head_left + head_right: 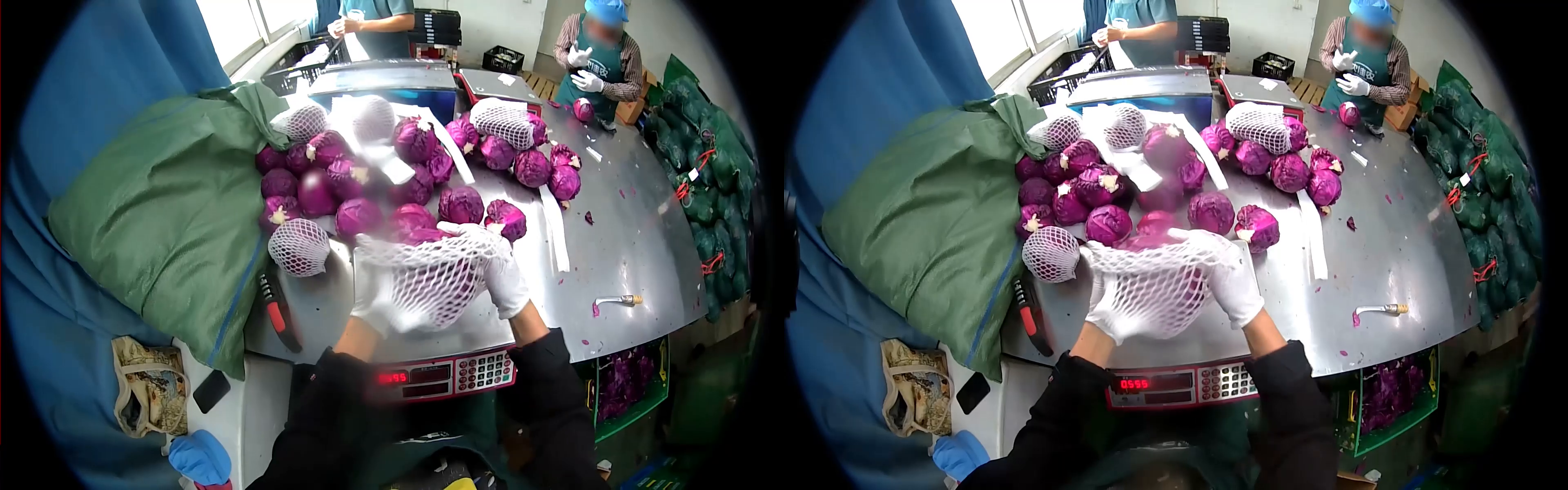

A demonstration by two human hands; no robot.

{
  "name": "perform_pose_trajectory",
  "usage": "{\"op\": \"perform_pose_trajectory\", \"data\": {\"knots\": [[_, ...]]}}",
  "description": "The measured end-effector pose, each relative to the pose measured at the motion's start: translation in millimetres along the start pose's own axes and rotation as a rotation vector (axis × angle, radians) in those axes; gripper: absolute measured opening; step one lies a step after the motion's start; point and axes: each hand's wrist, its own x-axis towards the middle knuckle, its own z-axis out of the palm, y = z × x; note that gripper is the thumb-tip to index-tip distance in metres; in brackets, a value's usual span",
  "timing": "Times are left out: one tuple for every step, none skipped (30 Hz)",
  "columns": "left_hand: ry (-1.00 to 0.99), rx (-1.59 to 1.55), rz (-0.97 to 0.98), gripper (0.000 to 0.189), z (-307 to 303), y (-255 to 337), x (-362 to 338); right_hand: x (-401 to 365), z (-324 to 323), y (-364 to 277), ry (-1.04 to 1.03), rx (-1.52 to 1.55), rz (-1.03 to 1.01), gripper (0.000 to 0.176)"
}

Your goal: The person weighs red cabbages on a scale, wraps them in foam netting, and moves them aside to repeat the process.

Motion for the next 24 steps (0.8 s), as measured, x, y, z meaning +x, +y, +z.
{"op": "perform_pose_trajectory", "data": {"knots": [[-0.151, 0.083, 0.061, 0.072, -10.9, -1.3, 3.9, 1.6, -0.5, -18.2, -0.044, -0.071, 0.009, 0.032], [-0.080, 0.148, -0.019, 0.077, -23.2, -1.0, 0.6, 5.4, -1.6, -35.7, -0.089, -0.143, 0.018, 0.032], [-0.057, 0.027, -0.089, 0.076, -36.4, -2.3, -0.3, 14.7, -7.6, -47.3, -0.180, -0.136, 0.021, 0.032], [-0.043, -0.087, -0.154, 0.076, -49.4, -3.0, 2.9, 28.3, -13.3, -52.7, -0.269, -0.131, 0.011, 0.031], [-0.035, -0.089, -0.145, 0.068, -58.0, -11.8, 2.8, 35.7, -15.0, -42.1, -0.297, 0.426, 0.170, 0.030], [-0.024, -0.054, -0.099, 0.061, -63.1, -23.4, 2.7, 48.4, -13.9, -33.3, -0.357, 0.916, 0.330, 0.031], [-0.007, -0.018, -0.035, 0.054, -67.8, -34.5, 1.8, 62.5, -14.2, -24.6, -0.408, 0.970, 0.453, 0.033], [-0.001, -0.016, 0.013, 0.048, -73.6, -41.8, 2.0, 75.1, -12.0, -15.9, -0.471, 1.018, 0.572, 0.034], [-0.009, -0.033, 0.050, 0.042, -79.5, -44.7, 6.0, 81.2, -7.7, -4.7, -0.450, 1.148, 0.683, 0.038], [-0.077, -0.163, 0.008, 0.042, -89.2, -39.5, 12.6, 85.6, -5.4, 7.3, -0.440, 1.176, 0.711, 0.040], [-0.164, -0.069, 0.044, 0.041, -84.1, -34.8, 15.5, 89.8, -6.3, 6.6, -0.422, 1.037, 0.668, 0.038], [-0.468, 0.042, 0.050, 0.063, -116.9, -20.5, 30.5, 96.5, -5.8, 2.1, -0.398, 0.900, 0.618, 0.036], [-0.773, 0.147, 0.086, 0.089, -149.2, -6.1, 45.6, 105.2, -3.1, -10.1, -0.369, 0.719, 0.497, 0.032], [-0.573, 0.220, 0.149, 0.075, -138.3, -2.9, 42.5, 114.2, 1.9, -15.9, -0.391, 0.807, 0.443, 0.030], [-0.368, 0.286, 0.206, 0.061, -114.4, -7.2, 32.2, 123.4, 7.7, -30.4, -0.398, 0.691, 0.406, 0.029], [-0.159, 0.347, 0.256, 0.048, -89.4, -13.4, 20.2, 128.7, 12.5, -39.5, -0.399, 0.576, 0.373, 0.027], [0.048, 0.407, 0.301, 0.036, -78.1, -14.1, 14.9, 131.9, 13.0, 7.7, -0.423, 0.785, 0.517, 0.026], [-0.026, 0.449, 0.399, 0.044, -56.7, -5.1, 11.6, 129.5, 18.5, 32.5, -0.403, 0.735, 0.662, 0.026], [-0.099, 0.484, 0.498, 0.055, -35.5, 3.8, 8.4, 121.5, 23.9, 35.5, -0.368, 0.725, 0.724, 0.023], [-0.092, 0.974, 0.626, 0.067, -12.6, 23.7, -1.7, 108.8, 32.1, 36.7, -0.332, 0.709, 0.789, 0.021], [-0.034, 1.439, 0.796, 0.080, 10.4, 43.7, -11.7, 95.4, 40.3, 39.3, -0.295, 0.697, 0.859, 0.018], [0.014, 1.635, 1.001, 0.084, -3.4, 61.7, 6.9, 87.7, 43.0, 45.2, -0.250, 0.690, 0.931, 0.017], [0.076, 1.863, 1.074, 0.080, -12.0, 82.2, 23.2, 84.3, 42.3, 74.1, -0.347, 0.666, 0.839, 0.017], [0.150, 2.169, 1.045, 0.075, -24.3, 109.5, 38.5, 84.6, 41.8, 65.0, -0.315, 0.572, 0.872, 0.024]]}}
